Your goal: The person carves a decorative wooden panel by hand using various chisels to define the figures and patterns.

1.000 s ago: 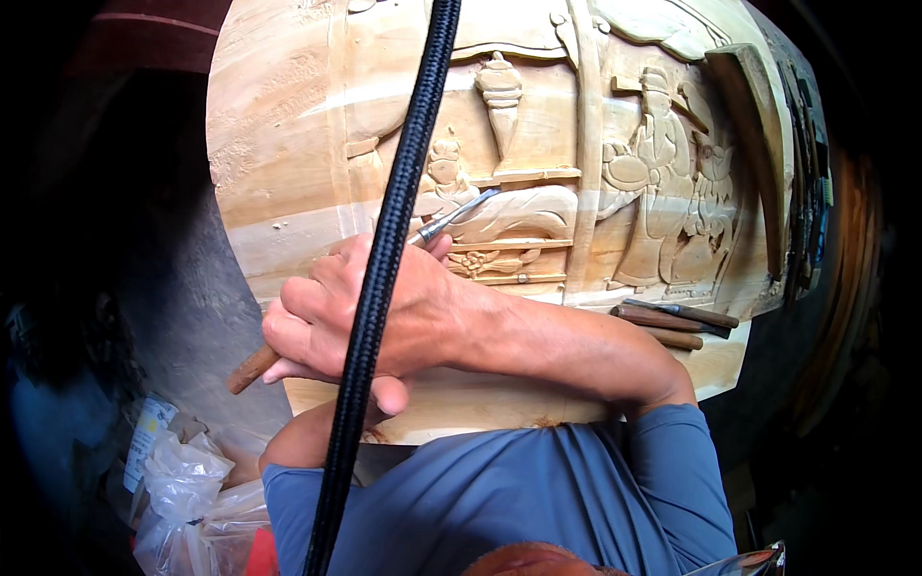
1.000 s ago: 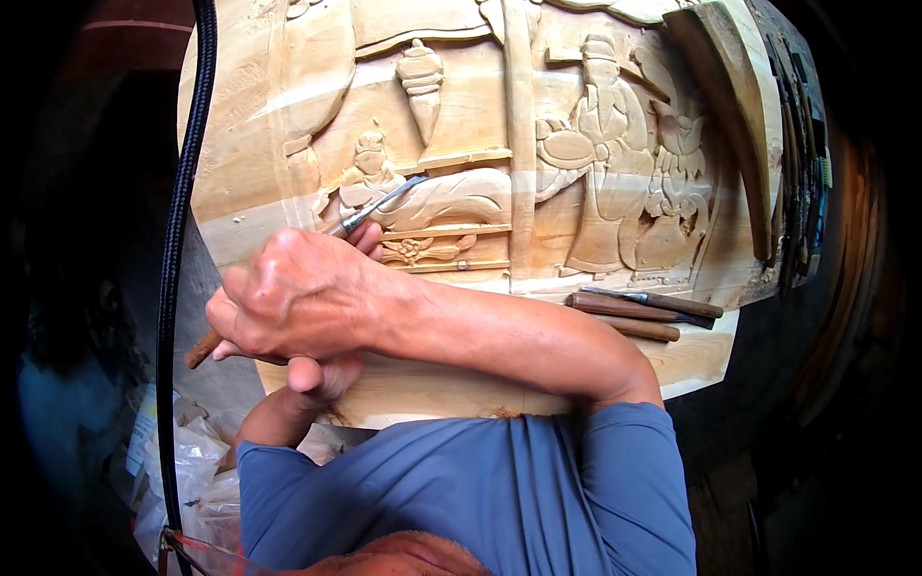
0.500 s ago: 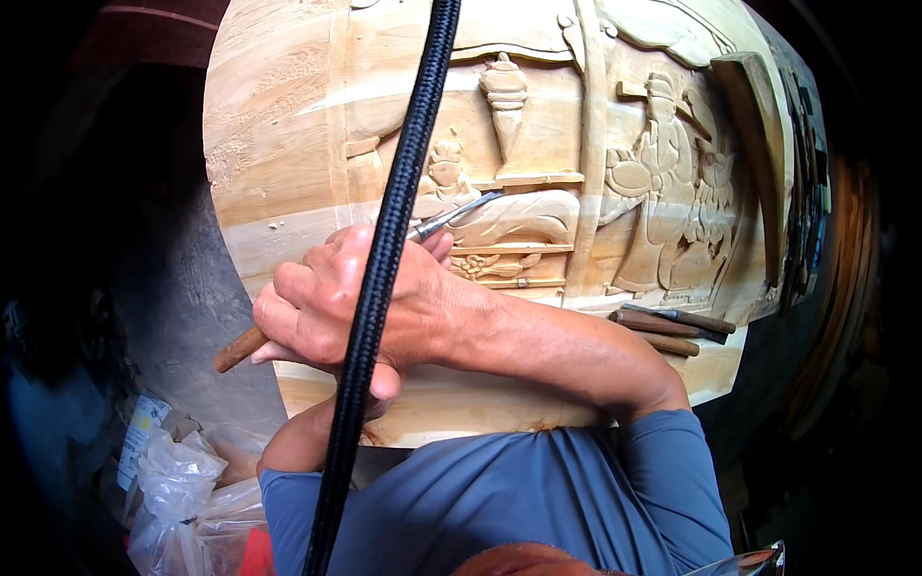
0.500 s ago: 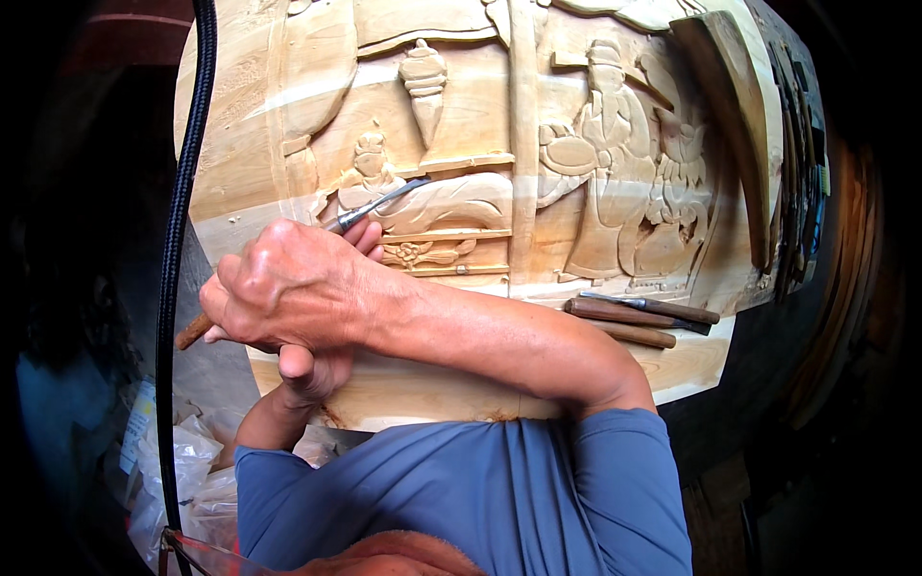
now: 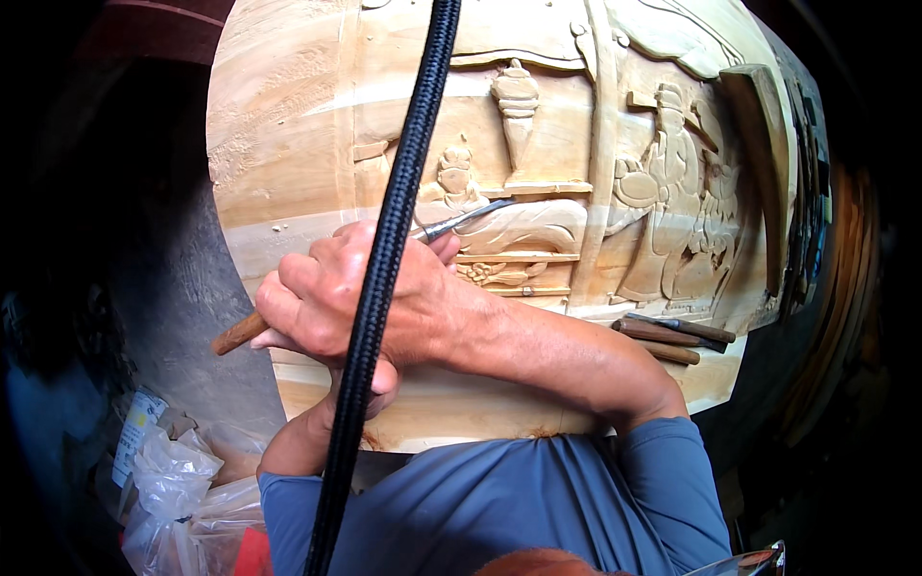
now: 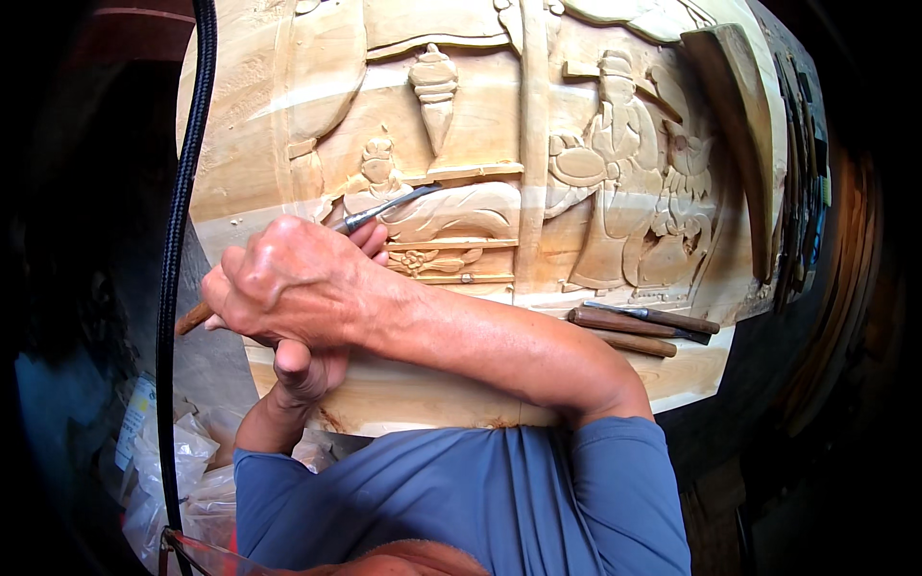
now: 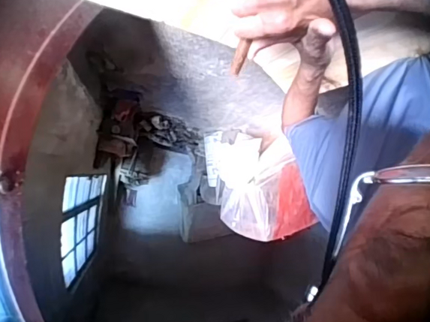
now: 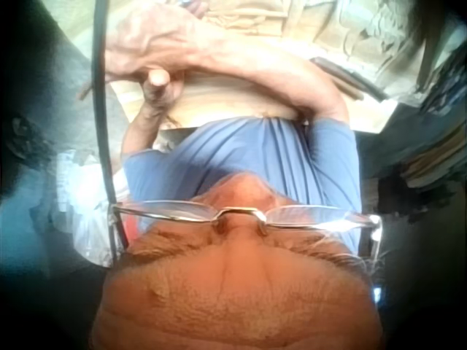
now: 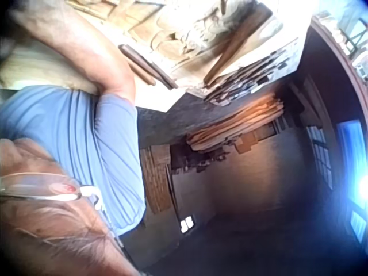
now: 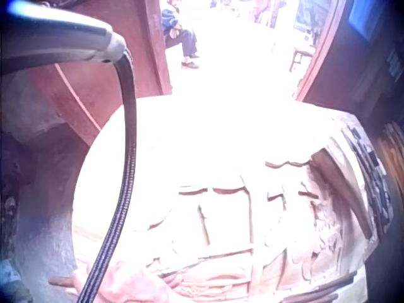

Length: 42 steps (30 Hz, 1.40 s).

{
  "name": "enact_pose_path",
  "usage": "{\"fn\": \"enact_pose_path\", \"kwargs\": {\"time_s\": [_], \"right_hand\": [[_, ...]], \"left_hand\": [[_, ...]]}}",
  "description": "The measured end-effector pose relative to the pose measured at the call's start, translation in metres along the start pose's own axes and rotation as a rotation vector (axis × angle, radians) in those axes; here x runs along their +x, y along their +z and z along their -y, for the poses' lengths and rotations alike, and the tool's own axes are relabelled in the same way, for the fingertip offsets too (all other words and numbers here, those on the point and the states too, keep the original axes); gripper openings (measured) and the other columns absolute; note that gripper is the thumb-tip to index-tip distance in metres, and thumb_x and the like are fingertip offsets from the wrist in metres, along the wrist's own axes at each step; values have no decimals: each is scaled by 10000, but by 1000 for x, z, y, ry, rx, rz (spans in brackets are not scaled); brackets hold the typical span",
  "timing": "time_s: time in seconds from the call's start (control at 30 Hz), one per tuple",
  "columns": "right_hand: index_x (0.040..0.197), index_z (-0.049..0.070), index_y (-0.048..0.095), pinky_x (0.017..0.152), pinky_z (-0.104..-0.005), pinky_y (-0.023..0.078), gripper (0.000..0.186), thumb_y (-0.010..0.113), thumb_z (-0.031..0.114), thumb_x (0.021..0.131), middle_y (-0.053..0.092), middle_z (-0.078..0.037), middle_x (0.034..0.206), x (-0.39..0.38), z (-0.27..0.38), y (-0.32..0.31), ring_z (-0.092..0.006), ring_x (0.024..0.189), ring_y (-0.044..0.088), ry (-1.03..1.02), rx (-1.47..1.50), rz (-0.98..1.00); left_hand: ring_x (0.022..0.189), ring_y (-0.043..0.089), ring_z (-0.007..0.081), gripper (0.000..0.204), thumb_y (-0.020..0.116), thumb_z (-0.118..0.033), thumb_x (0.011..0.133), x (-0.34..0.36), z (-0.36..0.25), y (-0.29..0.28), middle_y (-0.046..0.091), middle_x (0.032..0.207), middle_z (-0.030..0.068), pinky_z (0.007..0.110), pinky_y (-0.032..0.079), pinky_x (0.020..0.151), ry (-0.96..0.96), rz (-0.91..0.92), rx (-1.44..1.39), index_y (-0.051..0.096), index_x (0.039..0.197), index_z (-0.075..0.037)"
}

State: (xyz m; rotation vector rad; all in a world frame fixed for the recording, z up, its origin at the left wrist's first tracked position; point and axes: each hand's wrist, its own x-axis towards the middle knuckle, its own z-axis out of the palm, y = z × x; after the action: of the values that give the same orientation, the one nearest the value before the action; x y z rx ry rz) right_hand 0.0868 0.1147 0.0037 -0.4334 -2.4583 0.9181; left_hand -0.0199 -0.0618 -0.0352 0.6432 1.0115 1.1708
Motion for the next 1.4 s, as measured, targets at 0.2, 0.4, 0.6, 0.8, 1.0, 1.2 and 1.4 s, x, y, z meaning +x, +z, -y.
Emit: {"fn": "enact_pose_path", "kwargs": {"time_s": [0.2, 0.4, 0.6, 0.8, 1.0, 1.2, 1.4], "right_hand": [[912, 67, 615, 573, -394, 592, 454, 722, 498, 1007, 568, -52, 719, -3, -3, -5, -234, 624, 732, -76, -144, -199], [916, 61, 608, 562, -374, 578, 473, 716, 512, 1006, 545, -41, 714, -5, 4, 1, -208, 605, 703, -116, -120, -200], [906, 61, 613, 553, -365, 579, 466, 730, 503, 999, 536, -35, 703, -3, 3, -3, -203, 592, 698, -104, -102, -234], [901, 65, 619, 552, -367, 588, 451, 740, 490, 995, 543, -37, 701, -2, 1, -2, -210, 596, 712, -86, -119, -221], [929, 60, 608, 613, -463, 615, 351, 697, 398, 957, 601, -122, 748, -3, 0, 7, -325, 654, 732, -11, -77, -151], [980, 36, 610, 652, -483, 634, 377, 680, 406, 977, 634, -151, 775, -5, -8, -9, -359, 702, 756, -54, -35, -108], [994, 25, 640, 563, -396, 597, 439, 735, 454, 1012, 589, -66, 727, -4, 1, -7, -245, 621, 721, -119, -89, -257]], "left_hand": [[1597, 432, 300, 1459, 935, -787, 722, 5, -2, 3, 444, 1696, 185, 488, 349, 1338, 7, 5, -10, 261, 1737, 16], [1601, 429, 301, 1459, 935, -787, 720, 7, -3, 6, 443, 1700, 185, 489, 344, 1342, -1, 6, -7, 264, 1736, 15], [1604, 426, 303, 1459, 935, -788, 717, 8, -5, 8, 441, 1703, 184, 490, 339, 1346, -7, 9, -5, 267, 1736, 14], [1607, 423, 304, 1459, 935, -788, 715, 12, -4, 5, 440, 1707, 184, 491, 333, 1350, -17, 7, -8, 270, 1736, 13], [1610, 420, 306, 1458, 935, -789, 712, 21, -11, 9, 438, 1710, 183, 492, 328, 1354, -33, 2, -16, 273, 1735, 12], [1613, 417, 307, 1458, 935, -790, 710, 37, -20, 21, 437, 1714, 183, 494, 323, 1358, -46, 0, -21, 277, 1735, 11], [1616, 414, 309, 1458, 935, -790, 708, 40, -25, 25, 435, 1717, 182, 495, 317, 1363, -59, 3, -14, 280, 1735, 10]]}}
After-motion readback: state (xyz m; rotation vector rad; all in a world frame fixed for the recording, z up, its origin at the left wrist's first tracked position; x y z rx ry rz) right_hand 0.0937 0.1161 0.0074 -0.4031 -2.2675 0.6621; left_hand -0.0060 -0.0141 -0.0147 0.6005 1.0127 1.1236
